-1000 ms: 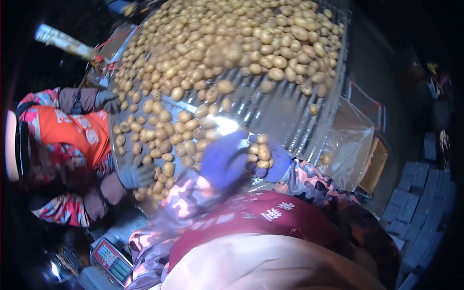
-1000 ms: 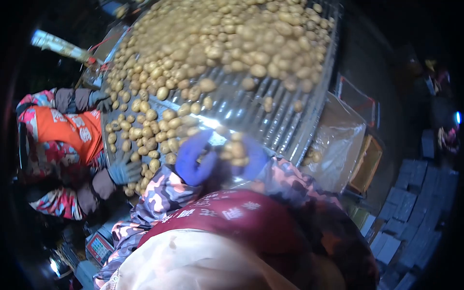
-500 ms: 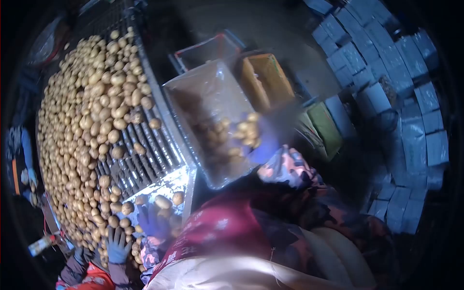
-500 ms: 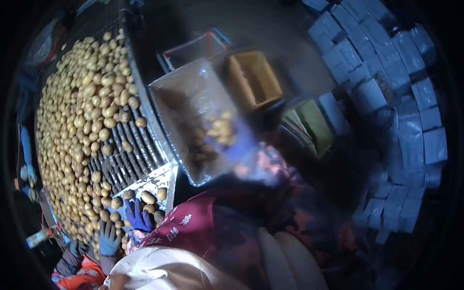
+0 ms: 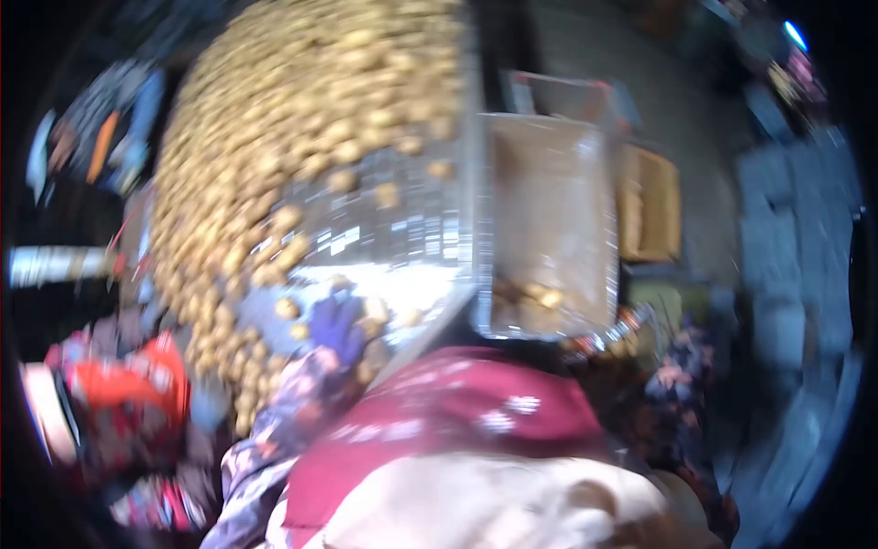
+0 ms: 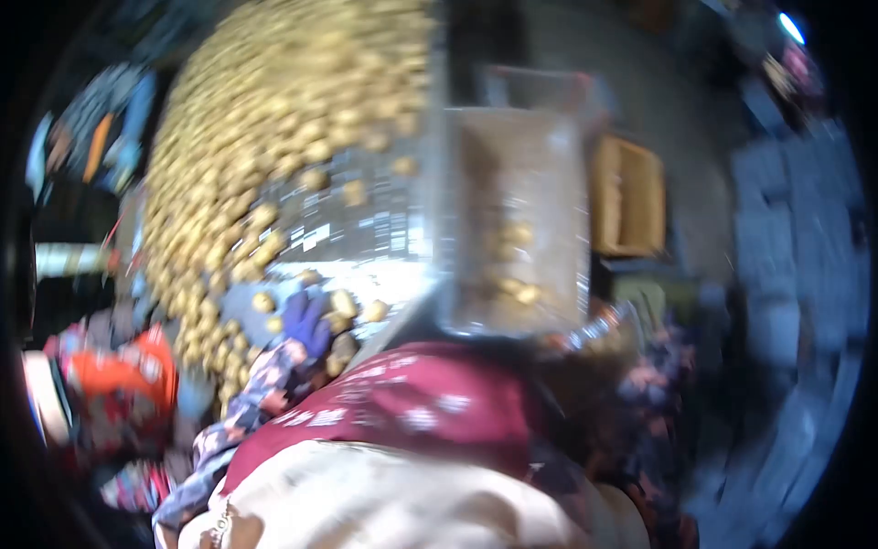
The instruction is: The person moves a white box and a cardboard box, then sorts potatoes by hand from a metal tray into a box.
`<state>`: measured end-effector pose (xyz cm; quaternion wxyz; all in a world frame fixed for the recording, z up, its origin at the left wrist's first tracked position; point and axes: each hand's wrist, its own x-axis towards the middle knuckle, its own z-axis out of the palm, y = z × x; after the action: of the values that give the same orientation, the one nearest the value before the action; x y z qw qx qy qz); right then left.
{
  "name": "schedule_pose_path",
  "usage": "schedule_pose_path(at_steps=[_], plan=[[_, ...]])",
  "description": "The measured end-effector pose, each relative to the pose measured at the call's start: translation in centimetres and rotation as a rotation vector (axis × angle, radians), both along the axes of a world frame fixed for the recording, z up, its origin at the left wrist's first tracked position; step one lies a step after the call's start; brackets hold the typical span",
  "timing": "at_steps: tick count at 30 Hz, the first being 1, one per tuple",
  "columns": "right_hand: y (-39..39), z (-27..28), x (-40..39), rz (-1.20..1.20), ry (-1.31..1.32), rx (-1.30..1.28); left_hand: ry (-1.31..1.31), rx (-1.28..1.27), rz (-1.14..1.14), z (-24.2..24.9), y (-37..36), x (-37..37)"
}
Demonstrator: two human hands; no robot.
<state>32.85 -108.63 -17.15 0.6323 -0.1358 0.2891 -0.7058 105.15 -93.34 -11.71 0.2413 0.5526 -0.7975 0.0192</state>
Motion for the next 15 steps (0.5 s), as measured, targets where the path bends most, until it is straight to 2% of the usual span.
schedule_pose_path(at_steps=[2, 5, 6, 8, 10, 11, 12, 14, 15], plan=[[-4.4, 1.1, 4.0, -0.014, 0.325, 0.012, 0.033, 0.015, 0.081, -0.8, 0.9, 0.7], [-10.6, 3.6, 13.7, 0.001, 0.92, -0.031, -0.125, 0.049, -0.047, -1.0, 2.7, 2.1], [-12.3, 4.3, 17.3, 0.035, 1.069, -0.077, -0.002, 0.117, 0.051, -1.1, 3.8, 1.8], [-15.8, 5.4, 25.2, 0.15, 1.331, -0.244, 0.19, 0.271, 0.209, -2.1, 5.9, 2.0], [-19.1, 5.1, 33.2, 0.276, 1.597, -0.486, 0.138, 0.184, 0.222, -1.0, 7.7, 2.4], [-20.5, 4.8, 37.0, 0.262, 1.793, -0.694, 0.11, 0.134, 0.22, -0.8, 8.8, 2.7], [-21.3, 3.5, 41.2, 0.341, 1.778, -0.759, 0.087, 0.089, 0.23, -1.4, 10.2, 3.1], [-20.5, 2.9, 49.0, 0.319, 1.889, -1.009, -0.006, 0.043, 0.205, -2.5, 13.5, 4.2], [-17.9, 4.9, 52.5, 0.378, 1.947, -1.016, -0.074, 0.039, 0.171, -2.5, 14.8, 4.8]])
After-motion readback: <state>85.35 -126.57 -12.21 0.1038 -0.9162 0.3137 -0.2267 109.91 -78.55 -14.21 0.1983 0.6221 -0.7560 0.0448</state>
